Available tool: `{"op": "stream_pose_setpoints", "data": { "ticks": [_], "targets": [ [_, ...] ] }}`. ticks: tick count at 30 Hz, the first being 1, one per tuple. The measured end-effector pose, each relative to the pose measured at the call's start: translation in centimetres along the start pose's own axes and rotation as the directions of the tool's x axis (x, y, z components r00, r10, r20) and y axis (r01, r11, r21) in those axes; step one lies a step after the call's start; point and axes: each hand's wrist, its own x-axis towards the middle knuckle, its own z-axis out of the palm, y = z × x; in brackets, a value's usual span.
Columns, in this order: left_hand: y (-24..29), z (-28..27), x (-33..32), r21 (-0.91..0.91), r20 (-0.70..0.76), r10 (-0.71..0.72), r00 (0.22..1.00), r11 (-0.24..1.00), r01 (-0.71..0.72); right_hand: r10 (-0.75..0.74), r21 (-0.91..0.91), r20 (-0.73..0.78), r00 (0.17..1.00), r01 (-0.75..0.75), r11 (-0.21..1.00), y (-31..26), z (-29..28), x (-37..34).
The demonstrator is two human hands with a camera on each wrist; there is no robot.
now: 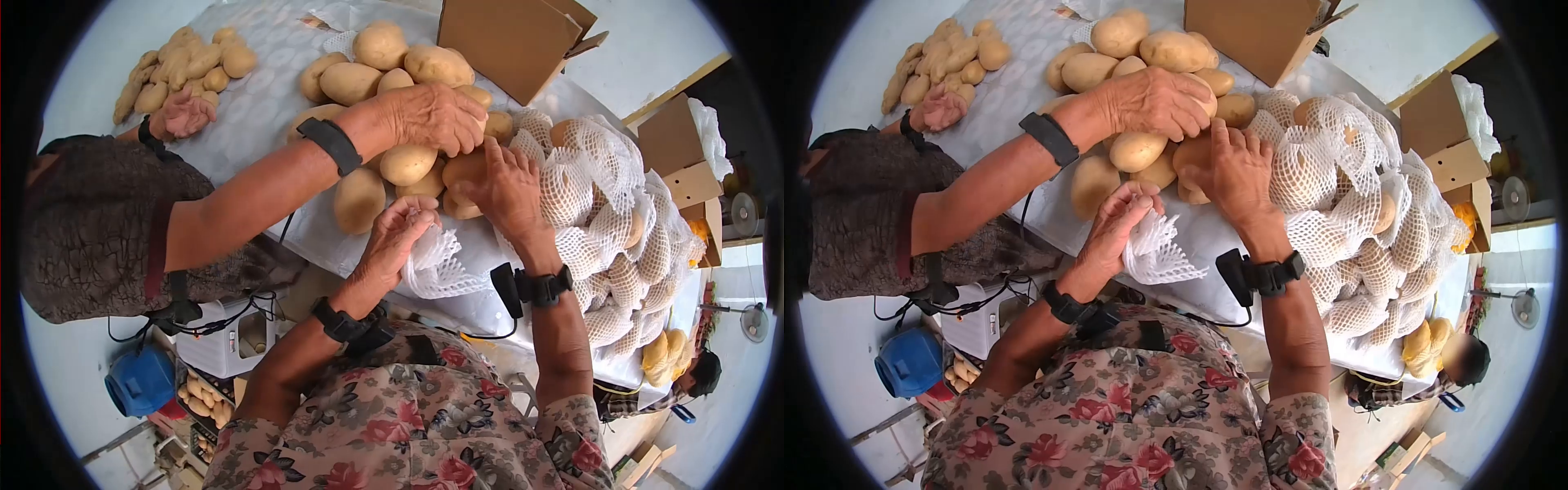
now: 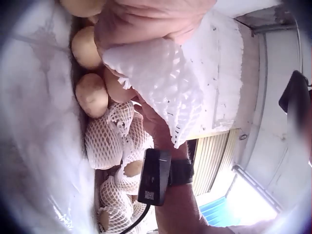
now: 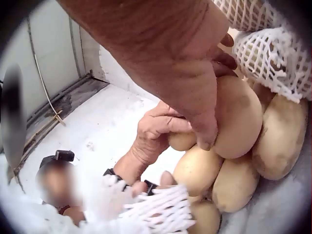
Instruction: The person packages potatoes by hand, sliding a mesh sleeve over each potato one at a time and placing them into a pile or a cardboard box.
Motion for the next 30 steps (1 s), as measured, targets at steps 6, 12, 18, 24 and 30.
{"op": "stream_pose_setpoints", "data": {
  "ticks": [6, 12, 18, 24, 30],
  "targets": [
    [-2.3, -3.2, 0.9, -0.060, -0.092, -0.095, 0.991, 0.994, 0.090, 0.059, 0.170, -0.057, 0.997, -0.048, 0.984, -1.6, -0.3, -1.0],
    [-4.4, -3.8, 1.7, -0.165, -0.034, -0.162, 0.986, 0.974, 0.155, 0.056, 0.391, -0.102, 0.993, -0.012, 0.920, -3.0, 0.9, -3.8],
    [-4.0, -2.7, 1.3, 0.041, -0.028, -0.099, 0.995, 0.994, 0.100, 0.140, 0.573, 0.005, 0.990, -0.117, 0.811, -3.5, 2.5, -5.6],
    [-5.0, -5.7, 1.3, -0.191, 0.024, -0.208, 0.978, 0.959, 0.209, 0.302, 0.921, 0.389, 0.870, -0.372, -0.115, -0.1, 0.3, -7.6],
    [-4.0, -3.3, 0.8, -0.059, -0.093, -0.106, 0.990, 0.993, 0.100, 0.053, 0.673, 0.514, 0.856, -0.364, -0.643, -0.2, -3.0, -11.5]
  ]
}}
